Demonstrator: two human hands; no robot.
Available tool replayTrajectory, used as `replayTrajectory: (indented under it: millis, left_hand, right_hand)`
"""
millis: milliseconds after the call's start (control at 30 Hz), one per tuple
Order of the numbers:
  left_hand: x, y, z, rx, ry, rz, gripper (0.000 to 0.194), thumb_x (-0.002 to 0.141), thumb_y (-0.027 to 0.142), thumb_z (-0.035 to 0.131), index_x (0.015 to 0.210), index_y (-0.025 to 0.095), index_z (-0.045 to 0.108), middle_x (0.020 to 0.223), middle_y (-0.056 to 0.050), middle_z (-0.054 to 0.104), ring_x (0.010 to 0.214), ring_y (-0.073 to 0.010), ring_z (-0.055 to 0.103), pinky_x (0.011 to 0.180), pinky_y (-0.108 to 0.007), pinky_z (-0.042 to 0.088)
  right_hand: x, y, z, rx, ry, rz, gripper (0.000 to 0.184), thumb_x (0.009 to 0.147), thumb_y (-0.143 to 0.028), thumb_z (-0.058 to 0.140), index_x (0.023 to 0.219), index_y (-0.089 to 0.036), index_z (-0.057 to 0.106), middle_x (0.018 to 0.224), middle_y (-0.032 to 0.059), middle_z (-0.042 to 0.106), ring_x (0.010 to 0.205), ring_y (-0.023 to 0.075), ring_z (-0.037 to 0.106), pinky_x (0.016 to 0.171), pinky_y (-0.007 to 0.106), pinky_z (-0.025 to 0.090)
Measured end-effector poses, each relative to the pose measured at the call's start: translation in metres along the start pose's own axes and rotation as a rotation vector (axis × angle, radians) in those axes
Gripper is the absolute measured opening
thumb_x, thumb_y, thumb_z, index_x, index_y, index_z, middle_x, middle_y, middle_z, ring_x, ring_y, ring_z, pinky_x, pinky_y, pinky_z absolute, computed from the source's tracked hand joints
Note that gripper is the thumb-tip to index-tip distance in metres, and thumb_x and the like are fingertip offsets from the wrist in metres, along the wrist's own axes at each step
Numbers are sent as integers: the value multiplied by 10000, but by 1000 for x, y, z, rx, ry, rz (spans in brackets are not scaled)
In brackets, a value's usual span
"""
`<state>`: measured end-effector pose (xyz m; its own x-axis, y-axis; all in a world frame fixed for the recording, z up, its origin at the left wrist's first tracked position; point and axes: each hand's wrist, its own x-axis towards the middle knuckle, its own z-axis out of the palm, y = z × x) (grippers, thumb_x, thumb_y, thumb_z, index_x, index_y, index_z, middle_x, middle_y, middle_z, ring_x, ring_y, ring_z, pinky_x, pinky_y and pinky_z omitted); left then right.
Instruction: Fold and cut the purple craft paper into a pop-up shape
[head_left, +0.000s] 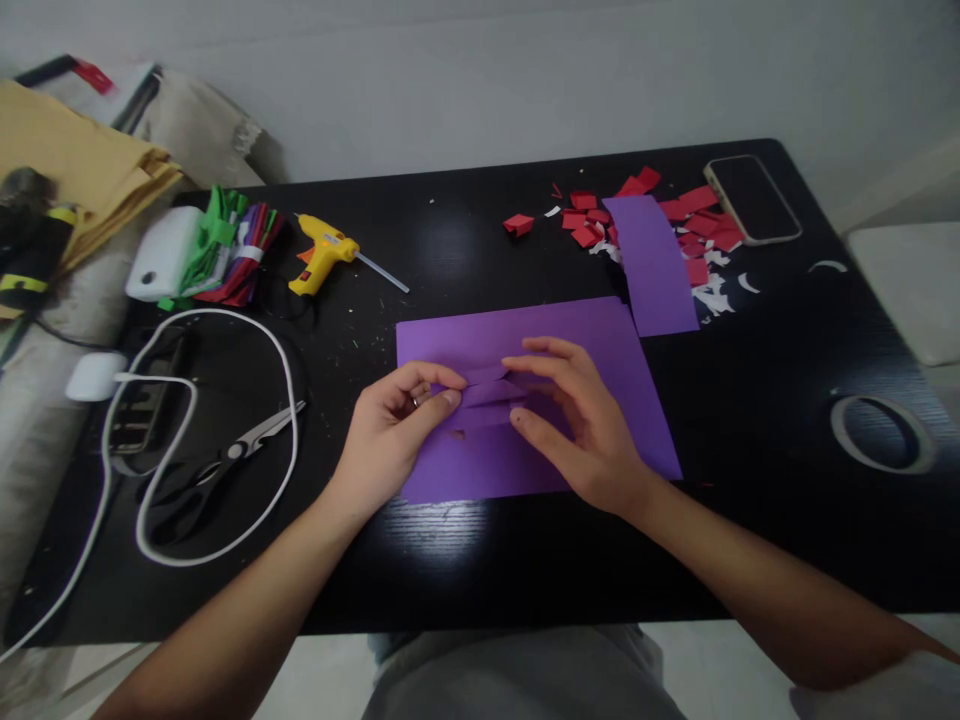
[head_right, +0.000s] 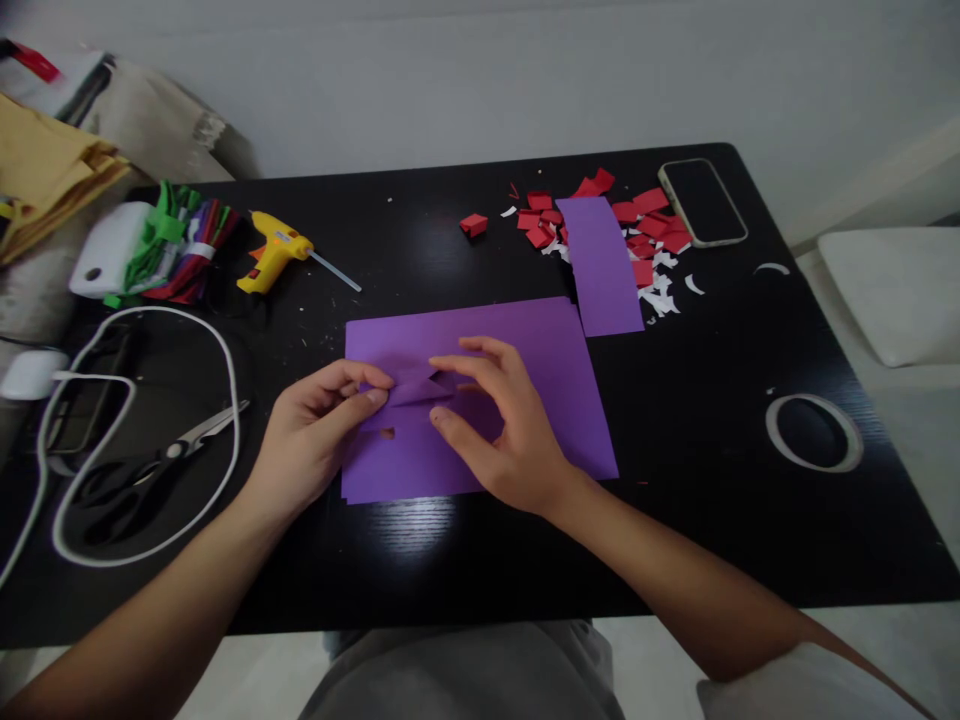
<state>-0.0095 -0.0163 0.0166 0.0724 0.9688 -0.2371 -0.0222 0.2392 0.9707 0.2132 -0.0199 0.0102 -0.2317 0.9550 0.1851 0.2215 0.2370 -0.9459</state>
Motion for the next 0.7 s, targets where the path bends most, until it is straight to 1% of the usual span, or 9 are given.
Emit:
replayTrajectory:
  millis: [67, 100, 233, 333, 400, 467, 533, 600, 700]
  left_hand:
    - [1, -1, 0, -106, -25, -71, 122, 865, 282, 799, 949, 195, 783, 722, 13, 641, 583, -96, 586, 567, -211, 565]
    - [2, 0, 1, -146, -38, -103, 126, 858, 275, 806, 947, 189, 782, 743, 6, 663, 594, -98, 608, 583, -214, 575]
    - [3, 4, 4, -249, -114, -185, 155, 842, 272, 816, 932, 154, 772, 789, -17, 703, 627, -115, 659, 630, -234, 578]
    - [3, 6, 0, -205, -186, -122, 251, 951, 407, 708, 983, 163, 754, 691, -8, 668, 568, -125, 619, 583, -245, 502]
    - [1, 5, -4, -45, -164, 39, 332, 1013, 484, 612, 1031, 185, 757, 618, 20, 590, 539, -113, 531, 563, -245, 432]
    - [0, 4, -6, 194, -80, 233, 310, 986, 478, 662, 1051, 197, 777, 709, 7, 604, 646, -124, 534, 645, -259, 447]
    - [-1, 4, -6, 381, -13, 354, 268, 917, 404, 766, 1094, 204, 786, 915, -29, 681, 820, -150, 593, 780, -280, 488]
    - [-2, 3, -2, 420, -13, 363, 270, 893, 338, 796, 1134, 217, 778, 1038, -38, 721, 872, -155, 631, 808, -286, 523]
    - [-2, -1, 5, 258, -71, 252, 177, 926, 319, 757, 1065, 211, 772, 890, -3, 724, 719, -126, 659, 676, -259, 591]
  right_hand:
    - [0, 1, -1, -110, -19, -136, 534, 878, -262, 811, 1384, -302, 646, 1545, 111, 542, 1459, 325, 519, 1179, 533, 506]
    - [0, 1, -2, -152, -28, -196, 533, 881, -227, 804, 1384, -304, 646, 1537, 103, 570, 1458, 319, 529, 1201, 542, 485]
    - [1, 4, -1, -178, 2, -290, 296, 981, -100, 663, 1203, -275, 753, 1250, 52, 784, 1184, 220, 743, 1077, 422, 593]
    - [2, 4, 1, -116, 76, -179, 170, 962, -144, 732, 1069, -259, 796, 1065, 17, 838, 993, 191, 797, 944, 347, 644]
    - [2, 3, 2, -64, 117, -62, 126, 940, -181, 768, 1032, -259, 805, 985, 0, 843, 899, 184, 803, 871, 329, 658]
    - [2, 2, 4, -2, 124, 38, 94, 920, -212, 788, 1002, -255, 808, 923, -9, 838, 828, 178, 798, 805, 316, 660]
    - [3, 2, 5, 66, 113, 112, 67, 890, -244, 815, 957, -249, 810, 883, -12, 829, 804, 180, 792, 762, 306, 657]
    - [5, 3, 6, 137, 92, 181, 72, 857, -268, 841, 914, -244, 805, 856, -13, 823, 800, 182, 791, 737, 297, 654]
    - [6, 5, 7, 239, 44, 272, 105, 830, -300, 859, 877, -236, 791, 836, -10, 820, 788, 184, 793, 725, 297, 654]
